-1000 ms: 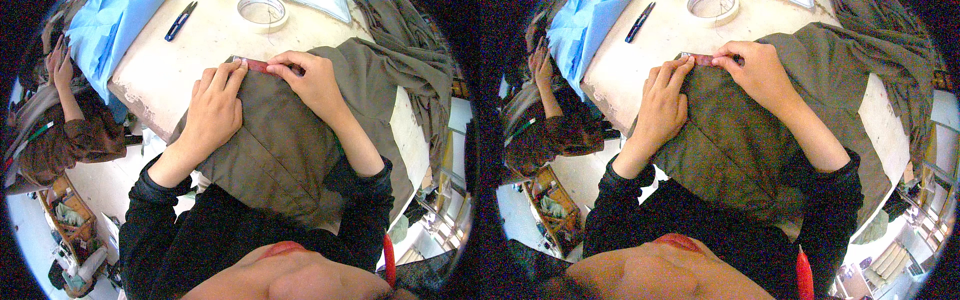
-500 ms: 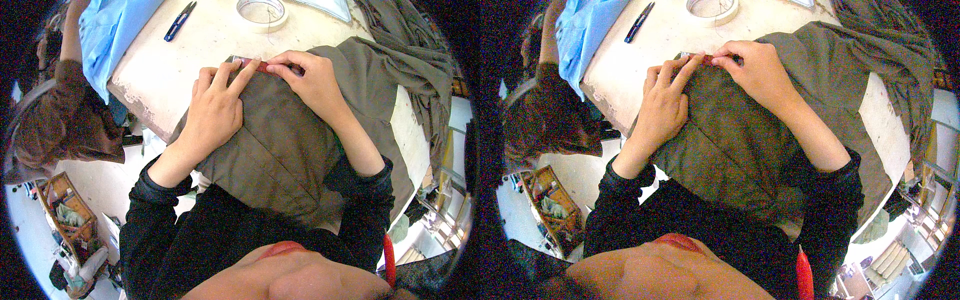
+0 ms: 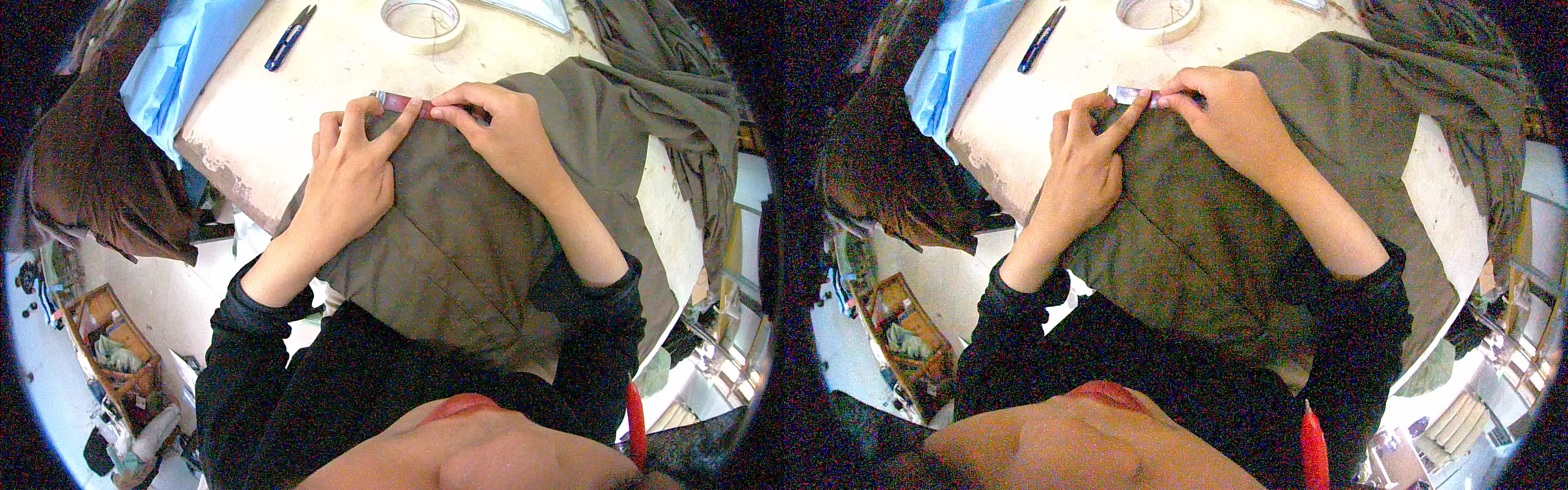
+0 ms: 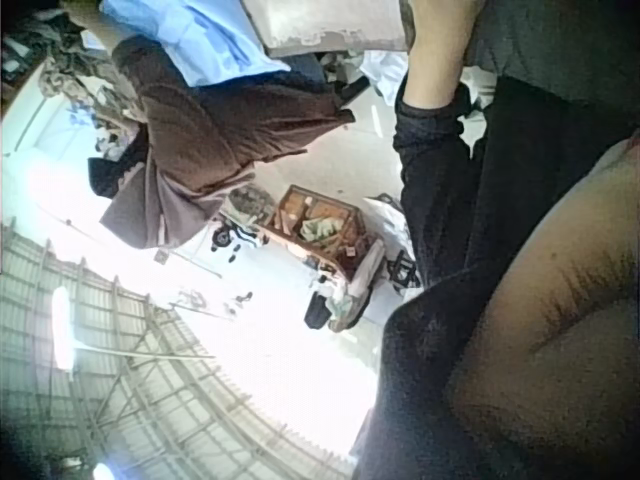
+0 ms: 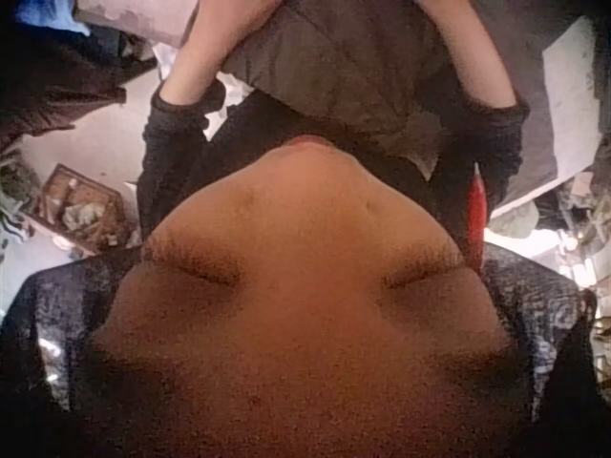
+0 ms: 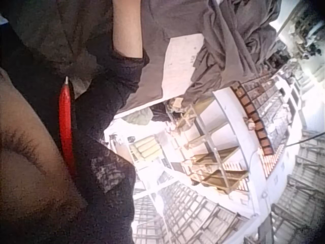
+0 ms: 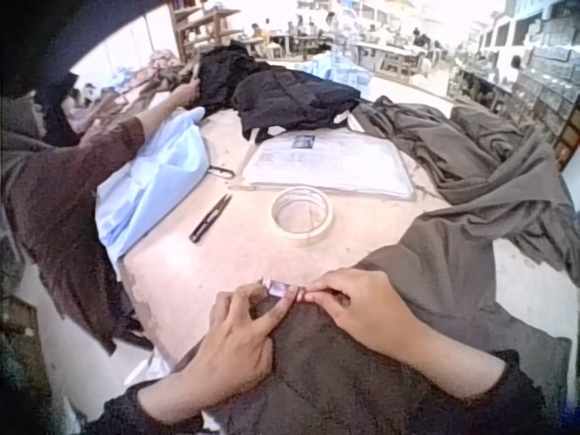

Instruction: The person measures a pair of olive green trousers laid on a work table using a flexible measuring tape. They repeatedly position the tape across the waist and hip areas, adjust the garment, and smooth the fabric to take measurements.

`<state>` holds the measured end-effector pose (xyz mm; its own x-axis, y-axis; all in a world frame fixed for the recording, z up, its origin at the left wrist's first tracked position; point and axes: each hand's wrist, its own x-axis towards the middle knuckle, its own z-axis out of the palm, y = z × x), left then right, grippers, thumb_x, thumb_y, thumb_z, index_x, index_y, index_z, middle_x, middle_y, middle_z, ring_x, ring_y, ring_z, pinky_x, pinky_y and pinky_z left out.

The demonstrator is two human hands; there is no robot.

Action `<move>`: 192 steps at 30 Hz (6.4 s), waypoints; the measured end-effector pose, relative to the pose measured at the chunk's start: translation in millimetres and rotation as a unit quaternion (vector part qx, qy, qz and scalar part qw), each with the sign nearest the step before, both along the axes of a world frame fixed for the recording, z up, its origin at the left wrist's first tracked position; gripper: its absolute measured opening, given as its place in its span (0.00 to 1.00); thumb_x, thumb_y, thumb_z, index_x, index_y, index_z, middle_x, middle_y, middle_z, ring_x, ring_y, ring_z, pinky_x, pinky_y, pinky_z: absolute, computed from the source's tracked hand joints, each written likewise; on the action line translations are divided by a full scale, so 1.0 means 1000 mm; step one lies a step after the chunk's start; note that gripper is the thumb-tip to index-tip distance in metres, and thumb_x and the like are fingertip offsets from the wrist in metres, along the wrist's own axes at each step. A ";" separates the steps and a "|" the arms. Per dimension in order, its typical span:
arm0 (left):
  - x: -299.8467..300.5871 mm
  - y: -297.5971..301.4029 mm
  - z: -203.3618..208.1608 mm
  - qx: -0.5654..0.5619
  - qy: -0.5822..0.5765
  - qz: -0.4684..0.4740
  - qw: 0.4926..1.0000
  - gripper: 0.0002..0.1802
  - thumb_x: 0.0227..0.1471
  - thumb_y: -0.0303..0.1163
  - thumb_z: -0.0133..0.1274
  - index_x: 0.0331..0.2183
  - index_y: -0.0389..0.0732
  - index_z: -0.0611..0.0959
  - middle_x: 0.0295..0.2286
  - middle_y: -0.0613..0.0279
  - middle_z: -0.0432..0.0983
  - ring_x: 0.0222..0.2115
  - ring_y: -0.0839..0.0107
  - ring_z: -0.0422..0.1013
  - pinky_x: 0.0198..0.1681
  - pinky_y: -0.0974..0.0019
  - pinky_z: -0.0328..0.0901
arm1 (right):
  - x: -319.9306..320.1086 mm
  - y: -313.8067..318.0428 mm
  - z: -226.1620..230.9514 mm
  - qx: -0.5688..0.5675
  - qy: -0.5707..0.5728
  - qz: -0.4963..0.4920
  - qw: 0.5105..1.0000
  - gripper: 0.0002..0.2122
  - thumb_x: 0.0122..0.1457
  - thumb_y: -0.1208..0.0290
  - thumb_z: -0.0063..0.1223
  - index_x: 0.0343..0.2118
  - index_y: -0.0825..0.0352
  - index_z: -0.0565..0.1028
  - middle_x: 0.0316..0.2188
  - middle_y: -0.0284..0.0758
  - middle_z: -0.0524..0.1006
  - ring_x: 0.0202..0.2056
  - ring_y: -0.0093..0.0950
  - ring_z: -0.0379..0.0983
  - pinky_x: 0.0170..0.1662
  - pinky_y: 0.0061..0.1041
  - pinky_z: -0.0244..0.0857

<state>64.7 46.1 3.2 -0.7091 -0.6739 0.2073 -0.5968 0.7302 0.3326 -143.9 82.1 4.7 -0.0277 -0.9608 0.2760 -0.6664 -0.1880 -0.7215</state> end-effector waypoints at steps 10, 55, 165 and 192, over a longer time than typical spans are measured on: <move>-0.003 0.001 0.000 -0.054 -0.038 -0.009 0.998 0.37 0.45 0.23 0.45 0.59 0.53 0.72 0.44 0.54 0.67 0.41 0.53 0.63 0.48 0.55 0.63 | 0.000 0.001 0.000 -0.013 0.003 0.002 1.000 0.08 0.56 0.67 0.57 0.33 0.67 0.80 0.30 0.43 0.80 0.32 0.41 0.78 0.38 0.34 0.71; -0.016 0.009 -0.004 -0.232 -0.156 -0.034 0.960 0.30 0.51 0.30 0.46 0.57 0.35 0.69 0.43 0.65 0.68 0.40 0.70 0.66 0.41 0.69 0.63 | 0.014 0.041 0.023 0.017 0.049 -0.094 0.994 0.11 0.58 0.70 0.55 0.40 0.70 0.80 0.31 0.41 0.79 0.32 0.37 0.77 0.38 0.33 0.70; -0.068 -0.004 0.053 -0.171 0.067 -0.149 0.972 0.22 0.55 0.27 0.53 0.53 0.40 0.75 0.51 0.49 0.71 0.52 0.56 0.68 0.56 0.59 0.62 | -0.049 0.482 0.125 -0.140 0.064 -0.508 0.847 0.05 0.55 0.77 0.62 0.35 0.67 0.82 0.33 0.30 0.81 0.35 0.20 0.77 0.39 0.19 0.68; -0.116 0.103 0.138 0.394 0.264 -0.507 0.720 0.45 0.52 0.39 0.62 0.62 0.44 0.52 0.56 0.50 0.65 0.32 0.63 0.79 0.32 0.67 0.72 | 0.007 0.187 0.251 -0.122 -0.052 -0.195 0.972 0.12 0.66 0.70 0.42 0.43 0.70 0.77 0.35 0.37 0.80 0.34 0.25 0.79 0.38 0.26 0.76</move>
<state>-51.7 149.0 140.9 -0.8817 0.0793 0.4651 0.4718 0.1617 0.8668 -137.0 269.6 256.0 -0.4173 -0.7775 0.4705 -0.6467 -0.1097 -0.7548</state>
